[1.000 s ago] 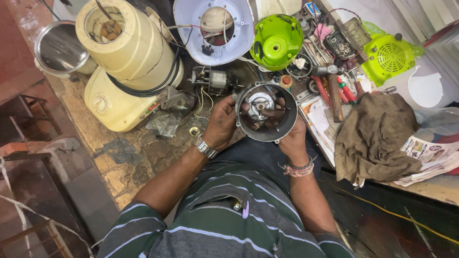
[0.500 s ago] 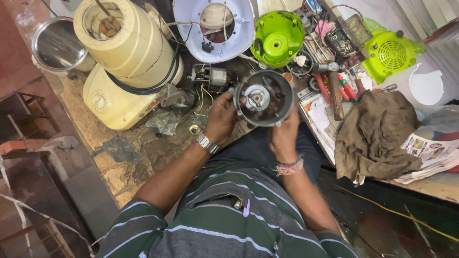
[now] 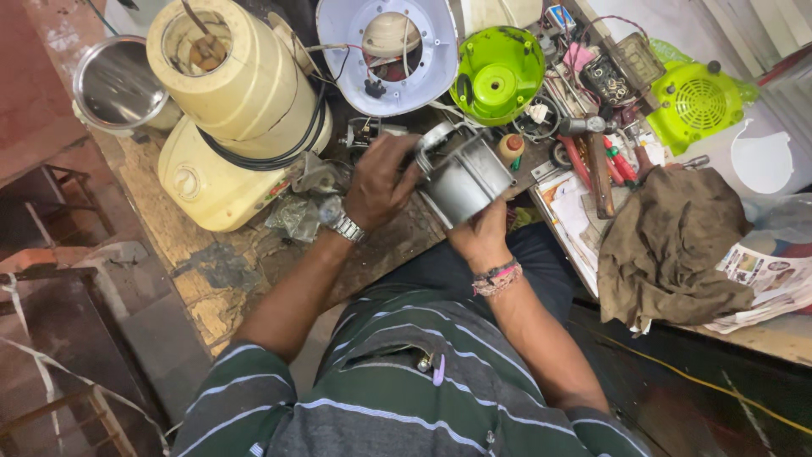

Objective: The person assembles small electrical components on a cluttered workbench. They place a cylindrical part into a metal housing, add a washer and a nut, and tighten the nut by hand. The person repeatedly checks the fit and rotates the assembly to inspect it.

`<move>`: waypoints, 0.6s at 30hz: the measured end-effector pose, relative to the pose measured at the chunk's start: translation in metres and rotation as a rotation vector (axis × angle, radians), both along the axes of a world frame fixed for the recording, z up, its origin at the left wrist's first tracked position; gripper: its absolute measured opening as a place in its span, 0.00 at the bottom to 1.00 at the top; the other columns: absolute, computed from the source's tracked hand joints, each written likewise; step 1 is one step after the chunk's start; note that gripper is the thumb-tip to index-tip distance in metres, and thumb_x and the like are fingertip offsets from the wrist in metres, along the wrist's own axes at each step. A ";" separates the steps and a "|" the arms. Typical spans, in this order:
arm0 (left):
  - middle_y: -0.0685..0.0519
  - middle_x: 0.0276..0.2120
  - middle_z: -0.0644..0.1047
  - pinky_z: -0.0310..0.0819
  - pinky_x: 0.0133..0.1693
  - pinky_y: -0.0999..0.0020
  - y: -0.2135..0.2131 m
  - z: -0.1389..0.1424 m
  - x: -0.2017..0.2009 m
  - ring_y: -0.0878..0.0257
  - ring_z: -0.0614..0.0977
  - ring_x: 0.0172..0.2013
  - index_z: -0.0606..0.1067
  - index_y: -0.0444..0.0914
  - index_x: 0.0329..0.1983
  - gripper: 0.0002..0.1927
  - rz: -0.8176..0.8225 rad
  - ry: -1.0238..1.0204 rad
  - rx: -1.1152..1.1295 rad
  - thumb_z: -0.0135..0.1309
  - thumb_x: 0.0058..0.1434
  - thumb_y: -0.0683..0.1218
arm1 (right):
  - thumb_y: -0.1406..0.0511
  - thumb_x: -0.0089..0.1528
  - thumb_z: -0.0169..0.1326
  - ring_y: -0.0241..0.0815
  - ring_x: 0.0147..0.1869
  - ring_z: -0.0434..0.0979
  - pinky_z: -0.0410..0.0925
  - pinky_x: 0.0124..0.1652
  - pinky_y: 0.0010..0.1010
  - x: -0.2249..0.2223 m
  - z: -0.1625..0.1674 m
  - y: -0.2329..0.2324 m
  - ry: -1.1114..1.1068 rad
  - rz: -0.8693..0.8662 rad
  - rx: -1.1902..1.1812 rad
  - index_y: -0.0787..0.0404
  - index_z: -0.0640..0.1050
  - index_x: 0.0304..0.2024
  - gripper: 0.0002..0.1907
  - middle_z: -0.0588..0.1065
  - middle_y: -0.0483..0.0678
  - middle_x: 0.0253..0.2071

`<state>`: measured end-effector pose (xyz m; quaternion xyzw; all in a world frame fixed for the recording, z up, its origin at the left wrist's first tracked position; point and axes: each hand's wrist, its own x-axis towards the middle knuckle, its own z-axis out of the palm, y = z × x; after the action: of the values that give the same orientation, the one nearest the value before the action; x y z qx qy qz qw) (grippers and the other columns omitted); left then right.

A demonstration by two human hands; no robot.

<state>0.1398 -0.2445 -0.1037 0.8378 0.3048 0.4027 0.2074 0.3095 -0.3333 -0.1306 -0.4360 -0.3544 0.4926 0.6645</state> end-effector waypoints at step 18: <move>0.46 0.45 0.79 0.78 0.46 0.59 0.029 0.003 -0.005 0.52 0.81 0.44 0.75 0.35 0.54 0.14 0.181 0.041 0.163 0.59 0.66 0.40 | 0.56 0.73 0.46 0.59 0.35 0.61 0.56 0.42 0.53 0.003 -0.012 0.061 0.081 0.112 -0.670 0.59 0.74 0.62 0.20 0.75 0.51 0.41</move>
<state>0.1344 -0.2150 -0.1008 0.8290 0.3495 0.4260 0.0954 0.3125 -0.2718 -0.1430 -0.5899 -0.1695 0.6343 0.4700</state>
